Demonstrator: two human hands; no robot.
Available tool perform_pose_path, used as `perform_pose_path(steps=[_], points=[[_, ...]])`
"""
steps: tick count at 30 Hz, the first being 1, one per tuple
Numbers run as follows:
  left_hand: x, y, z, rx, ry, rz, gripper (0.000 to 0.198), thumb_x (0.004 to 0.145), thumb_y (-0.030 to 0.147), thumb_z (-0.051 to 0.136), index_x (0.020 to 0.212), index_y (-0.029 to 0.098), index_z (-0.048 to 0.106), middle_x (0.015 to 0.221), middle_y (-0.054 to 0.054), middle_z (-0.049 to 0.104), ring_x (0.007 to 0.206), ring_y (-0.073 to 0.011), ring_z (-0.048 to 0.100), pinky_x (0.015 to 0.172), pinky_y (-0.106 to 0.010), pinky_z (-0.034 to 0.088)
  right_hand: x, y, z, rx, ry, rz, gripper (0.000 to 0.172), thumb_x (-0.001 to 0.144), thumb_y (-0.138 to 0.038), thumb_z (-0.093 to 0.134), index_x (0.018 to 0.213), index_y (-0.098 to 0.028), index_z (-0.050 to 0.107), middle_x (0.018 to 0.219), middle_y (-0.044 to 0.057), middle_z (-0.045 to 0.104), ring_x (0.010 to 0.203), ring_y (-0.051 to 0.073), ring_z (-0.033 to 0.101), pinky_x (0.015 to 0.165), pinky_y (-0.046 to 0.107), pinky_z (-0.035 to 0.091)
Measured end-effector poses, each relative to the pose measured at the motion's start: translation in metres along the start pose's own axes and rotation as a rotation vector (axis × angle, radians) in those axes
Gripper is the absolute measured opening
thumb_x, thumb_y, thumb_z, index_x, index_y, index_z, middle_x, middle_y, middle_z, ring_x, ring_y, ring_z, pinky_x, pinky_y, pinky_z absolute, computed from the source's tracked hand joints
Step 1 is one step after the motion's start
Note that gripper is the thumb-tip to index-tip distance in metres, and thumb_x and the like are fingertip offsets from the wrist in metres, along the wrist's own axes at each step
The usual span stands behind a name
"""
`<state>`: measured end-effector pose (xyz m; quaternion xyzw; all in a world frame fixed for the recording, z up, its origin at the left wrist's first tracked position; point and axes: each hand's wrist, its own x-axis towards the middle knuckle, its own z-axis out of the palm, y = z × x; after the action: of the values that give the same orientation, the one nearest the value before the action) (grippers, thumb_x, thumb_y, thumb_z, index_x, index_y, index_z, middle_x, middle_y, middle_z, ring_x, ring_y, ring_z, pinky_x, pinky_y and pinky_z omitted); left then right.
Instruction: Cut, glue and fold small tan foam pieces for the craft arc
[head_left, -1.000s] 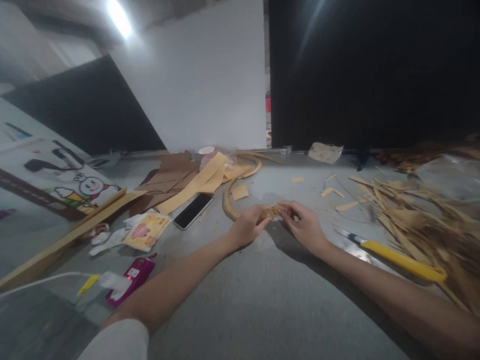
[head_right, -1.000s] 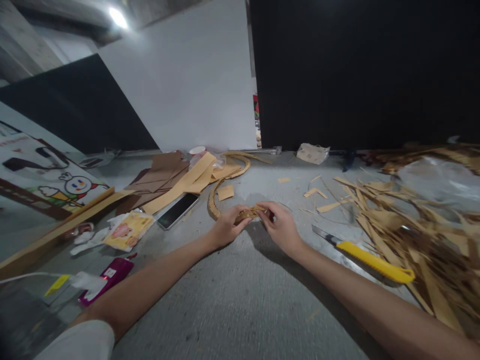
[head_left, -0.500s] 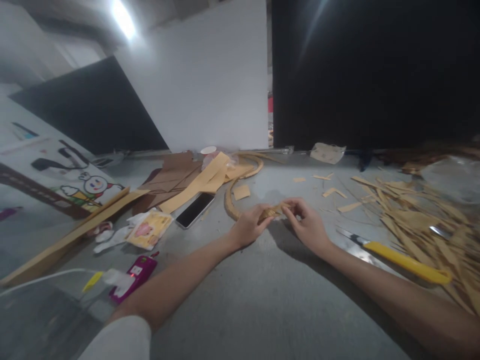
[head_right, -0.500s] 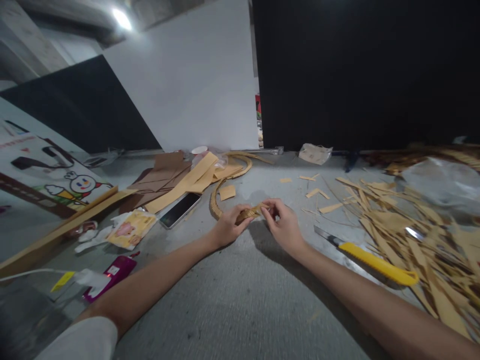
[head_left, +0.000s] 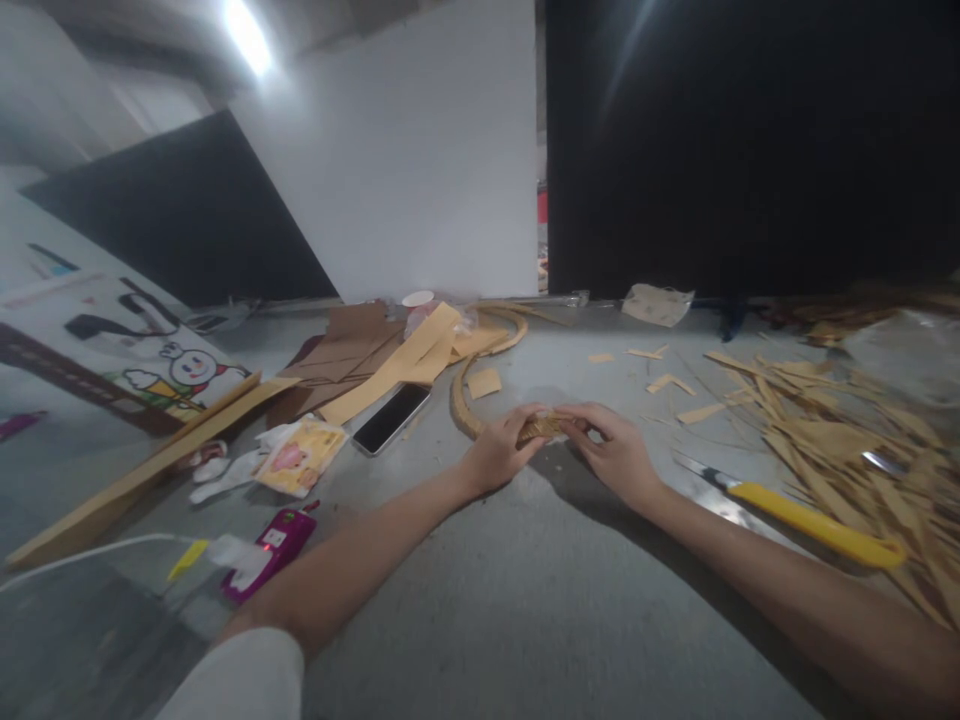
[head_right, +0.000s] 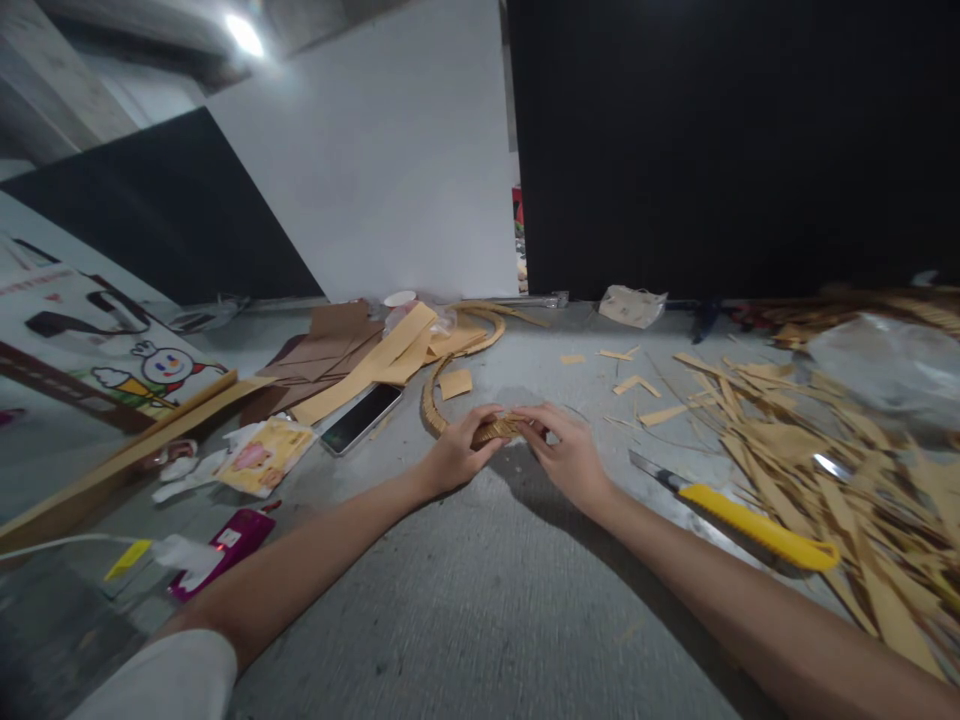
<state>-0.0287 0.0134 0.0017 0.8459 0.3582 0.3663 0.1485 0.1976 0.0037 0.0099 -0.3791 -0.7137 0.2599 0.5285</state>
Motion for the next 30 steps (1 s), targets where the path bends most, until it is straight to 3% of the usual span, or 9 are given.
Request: perform_pose_path(steps=[6, 12, 18, 23, 30], points=[[0.0002, -0.0022, -0.0008, -0.018, 0.020, 0.062, 0.050, 0.104, 0.024, 0.065, 0.152, 0.025, 0.051, 0.136, -0.014, 0.071, 0.128, -0.0270, 0.070, 0.110, -0.046, 0.058, 0.0028, -0.0046, -0.0004, 0.015, -0.062, -0.053, 0.031, 0.105, -0.046, 0.060, 0.119, -0.029, 0.081, 0.096, 0.010, 0.074, 0.083, 0.024, 0.068, 0.077, 0.039, 0.057], [0.0007, 0.0007, -0.0008, -0.010, 0.068, 0.050, 0.041, 0.105, 0.029, 0.068, 0.144, 0.023, 0.058, 0.130, -0.014, 0.074, 0.122, -0.0269, 0.073, 0.106, -0.046, 0.060, 0.0001, 0.0005, 0.0041, 0.072, 0.017, -0.015, 0.037, 0.103, -0.047, 0.065, 0.133, -0.026, 0.068, 0.088, 0.004, 0.070, 0.075, 0.021, 0.065, 0.076, 0.038, 0.056], [0.0041, 0.0032, -0.0010, -0.009, 0.146, 0.038, 0.035, 0.107, 0.036, 0.066, 0.139, 0.021, 0.061, 0.125, -0.013, 0.076, 0.115, -0.0250, 0.075, 0.100, -0.041, 0.062, -0.0033, 0.0004, 0.0025, -0.008, 0.015, 0.013, 0.027, 0.103, -0.051, 0.064, 0.098, -0.025, 0.071, 0.088, 0.007, 0.073, 0.075, 0.022, 0.064, 0.074, 0.038, 0.053], [0.0045, 0.0024, -0.0020, -0.012, 0.130, 0.056, 0.040, 0.108, 0.034, 0.065, 0.146, 0.023, 0.059, 0.130, -0.013, 0.075, 0.120, -0.0251, 0.074, 0.103, -0.042, 0.061, -0.0015, 0.0005, 0.0001, 0.003, 0.004, 0.020, 0.032, 0.102, -0.055, 0.065, 0.093, -0.027, 0.076, 0.084, 0.006, 0.073, 0.075, 0.023, 0.064, 0.074, 0.038, 0.053], [0.0040, -0.0007, -0.0018, -0.029, 0.116, 0.071, 0.033, 0.105, 0.030, 0.069, 0.137, 0.020, 0.064, 0.126, -0.014, 0.077, 0.117, -0.0246, 0.076, 0.101, -0.040, 0.061, 0.0033, 0.0004, 0.0009, 0.110, -0.059, -0.014, 0.034, 0.101, -0.053, 0.068, 0.083, -0.025, 0.075, 0.080, 0.005, 0.072, 0.077, 0.022, 0.066, 0.073, 0.035, 0.051]])
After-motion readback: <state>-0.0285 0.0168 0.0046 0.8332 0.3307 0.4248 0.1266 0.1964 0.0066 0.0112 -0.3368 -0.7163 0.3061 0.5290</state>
